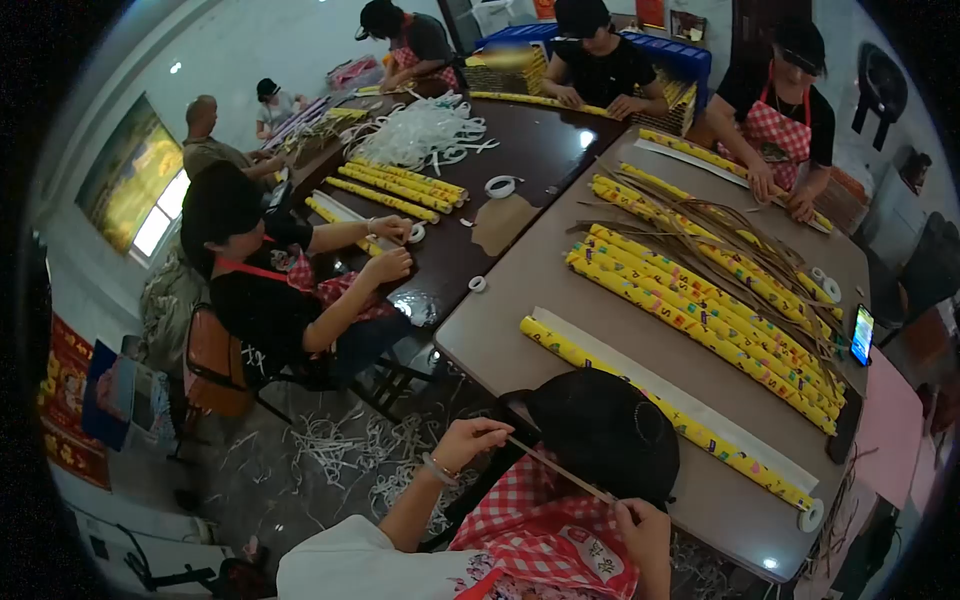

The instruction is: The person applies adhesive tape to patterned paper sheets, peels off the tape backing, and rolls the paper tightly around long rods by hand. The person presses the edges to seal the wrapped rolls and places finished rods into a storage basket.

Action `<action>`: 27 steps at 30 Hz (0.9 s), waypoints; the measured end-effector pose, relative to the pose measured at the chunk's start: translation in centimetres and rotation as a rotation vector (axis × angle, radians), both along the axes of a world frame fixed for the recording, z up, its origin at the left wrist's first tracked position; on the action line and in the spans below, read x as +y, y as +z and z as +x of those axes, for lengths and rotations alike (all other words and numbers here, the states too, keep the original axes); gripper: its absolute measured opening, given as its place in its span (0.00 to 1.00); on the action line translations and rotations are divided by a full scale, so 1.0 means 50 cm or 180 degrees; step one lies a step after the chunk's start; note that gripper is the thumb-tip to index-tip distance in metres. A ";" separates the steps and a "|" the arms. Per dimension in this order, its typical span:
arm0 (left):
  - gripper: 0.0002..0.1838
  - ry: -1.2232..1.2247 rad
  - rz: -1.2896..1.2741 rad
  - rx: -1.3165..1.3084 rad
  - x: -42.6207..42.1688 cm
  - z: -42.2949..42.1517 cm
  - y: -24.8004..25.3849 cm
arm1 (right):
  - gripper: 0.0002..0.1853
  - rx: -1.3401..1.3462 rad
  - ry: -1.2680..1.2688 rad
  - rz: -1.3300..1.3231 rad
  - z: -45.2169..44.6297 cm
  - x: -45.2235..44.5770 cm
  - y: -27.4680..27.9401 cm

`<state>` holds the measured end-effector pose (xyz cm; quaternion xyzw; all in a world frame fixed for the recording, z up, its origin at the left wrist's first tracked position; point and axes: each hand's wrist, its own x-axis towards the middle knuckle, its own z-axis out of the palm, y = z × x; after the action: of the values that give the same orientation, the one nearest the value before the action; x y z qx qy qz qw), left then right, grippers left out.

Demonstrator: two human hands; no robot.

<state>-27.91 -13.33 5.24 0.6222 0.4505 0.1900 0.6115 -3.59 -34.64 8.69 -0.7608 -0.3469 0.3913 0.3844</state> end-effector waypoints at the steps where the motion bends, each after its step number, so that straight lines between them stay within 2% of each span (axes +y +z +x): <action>1: 0.13 -0.0027 0.0028 -0.0008 0.000 0.001 0.003 | 0.09 -0.0122 -0.0033 0.0024 0.002 -0.002 -0.006; 6: 0.12 0.0042 -0.0001 -0.0272 0.001 0.010 0.012 | 0.09 -0.0170 -0.0120 -0.0161 -0.004 0.005 0.022; 8: 0.12 -0.0014 0.0184 -0.0148 0.002 0.013 0.024 | 0.08 -0.0330 -0.0157 0.0129 0.002 -0.002 0.007; 11: 0.12 -0.0021 0.0152 -0.0296 0.004 0.017 0.017 | 0.08 -0.0415 -0.0110 0.0110 0.014 -0.009 0.000; 16: 0.13 0.0197 -0.0173 -0.0623 0.004 0.020 0.005 | 0.07 -0.0495 -0.0055 0.0228 0.017 -0.002 0.016; 17: 0.14 0.0308 -0.0286 -0.0765 0.004 0.021 0.003 | 0.07 -0.0313 -0.0048 0.0040 0.023 -0.007 0.007; 21: 0.07 0.0330 -0.0331 -0.0630 0.015 0.012 -0.002 | 0.07 -0.0512 -0.0013 0.0087 0.025 0.004 0.019; 27: 0.07 0.0224 -0.0299 -0.0754 0.081 0.037 0.060 | 0.06 -0.0252 0.0080 0.0000 0.067 0.063 0.062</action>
<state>-26.05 -9.26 8.25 0.5499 0.4052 0.2621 0.6818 -0.23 -31.47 11.78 -0.7712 -0.3714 0.3657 0.3654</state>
